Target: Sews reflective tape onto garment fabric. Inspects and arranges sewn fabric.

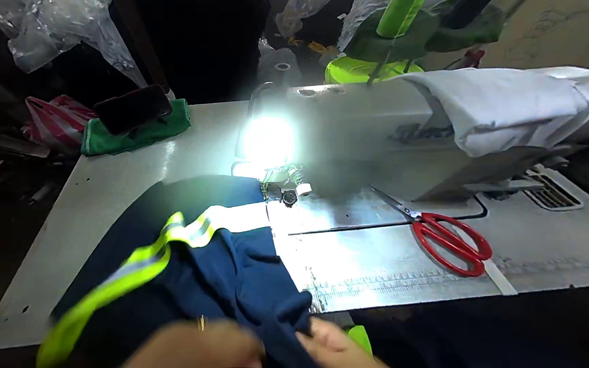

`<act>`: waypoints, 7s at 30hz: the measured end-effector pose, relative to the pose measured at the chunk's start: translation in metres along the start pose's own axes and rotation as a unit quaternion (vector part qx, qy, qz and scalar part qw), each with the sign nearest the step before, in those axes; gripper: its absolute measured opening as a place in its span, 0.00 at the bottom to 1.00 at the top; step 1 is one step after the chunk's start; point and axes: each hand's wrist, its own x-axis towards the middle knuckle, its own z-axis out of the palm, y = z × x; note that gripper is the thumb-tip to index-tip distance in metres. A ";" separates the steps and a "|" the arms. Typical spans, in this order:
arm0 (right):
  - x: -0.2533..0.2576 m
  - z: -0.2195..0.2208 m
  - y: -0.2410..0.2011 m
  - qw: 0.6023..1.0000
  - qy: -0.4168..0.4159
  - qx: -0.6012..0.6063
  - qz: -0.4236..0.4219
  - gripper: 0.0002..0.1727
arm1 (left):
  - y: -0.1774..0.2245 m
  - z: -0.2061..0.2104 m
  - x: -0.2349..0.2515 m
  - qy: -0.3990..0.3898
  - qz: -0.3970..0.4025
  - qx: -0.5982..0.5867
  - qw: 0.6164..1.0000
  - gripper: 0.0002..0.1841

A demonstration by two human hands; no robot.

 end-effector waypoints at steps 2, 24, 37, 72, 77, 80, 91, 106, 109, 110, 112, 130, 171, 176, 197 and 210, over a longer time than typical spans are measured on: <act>-0.005 -0.060 -0.037 0.982 -0.012 -0.191 0.002 0.13 | -0.043 -0.009 0.029 0.200 0.033 0.091 0.975 0.15; 0.073 -0.047 -0.015 0.664 0.245 -0.676 -0.205 0.37 | -0.102 0.033 0.124 0.329 -0.036 0.119 0.936 0.20; 0.080 -0.058 -0.020 0.660 0.251 -0.679 -0.200 0.37 | -0.098 0.045 0.154 0.246 -0.025 0.158 0.956 0.31; 0.088 -0.066 -0.024 0.650 0.251 -0.684 -0.216 0.36 | -0.098 0.046 0.166 0.251 -0.034 0.174 0.952 0.39; 0.080 -0.066 -0.020 0.660 0.245 -0.659 -0.263 0.28 | -0.095 0.029 0.169 0.331 -0.033 0.070 0.940 0.23; 0.080 -0.066 -0.019 0.664 0.246 -0.660 -0.251 0.29 | -0.095 0.020 0.174 0.329 -0.054 0.095 0.938 0.20; 0.082 -0.065 -0.021 0.661 0.254 -0.661 -0.247 0.29 | -0.099 0.033 0.179 0.330 -0.046 0.192 0.923 0.23; 0.083 -0.065 -0.020 0.662 0.258 -0.658 -0.248 0.29 | -0.101 0.028 0.177 0.334 -0.005 0.127 0.934 0.14; 0.083 -0.066 -0.020 0.659 0.258 -0.661 -0.249 0.29 | -0.104 0.031 0.177 0.337 -0.007 0.125 0.933 0.13; 0.083 -0.066 -0.020 0.659 0.258 -0.662 -0.248 0.29 | -0.105 0.033 0.177 0.344 -0.014 0.126 0.930 0.16; 0.083 -0.065 -0.020 0.658 0.258 -0.663 -0.247 0.29 | -0.105 0.033 0.177 0.337 -0.038 0.113 0.934 0.21; 0.084 -0.064 -0.020 0.661 0.263 -0.657 -0.249 0.29 | -0.076 0.022 0.200 0.362 -0.165 0.050 0.916 0.08; 0.085 -0.065 -0.019 0.664 0.265 -0.655 -0.246 0.28 | -0.083 0.031 0.206 0.387 -0.152 0.057 0.907 0.11; 0.084 -0.065 -0.022 0.667 0.257 -0.658 -0.237 0.28 | -0.085 0.029 0.208 0.374 -0.170 0.057 0.910 0.15; 0.084 -0.064 -0.020 0.672 0.262 -0.649 -0.241 0.27 | -0.089 0.028 0.204 0.375 -0.170 0.075 0.908 0.16; 0.082 -0.064 -0.021 0.674 0.254 -0.651 -0.240 0.27 | -0.088 0.043 0.164 0.223 -0.092 0.079 0.967 0.28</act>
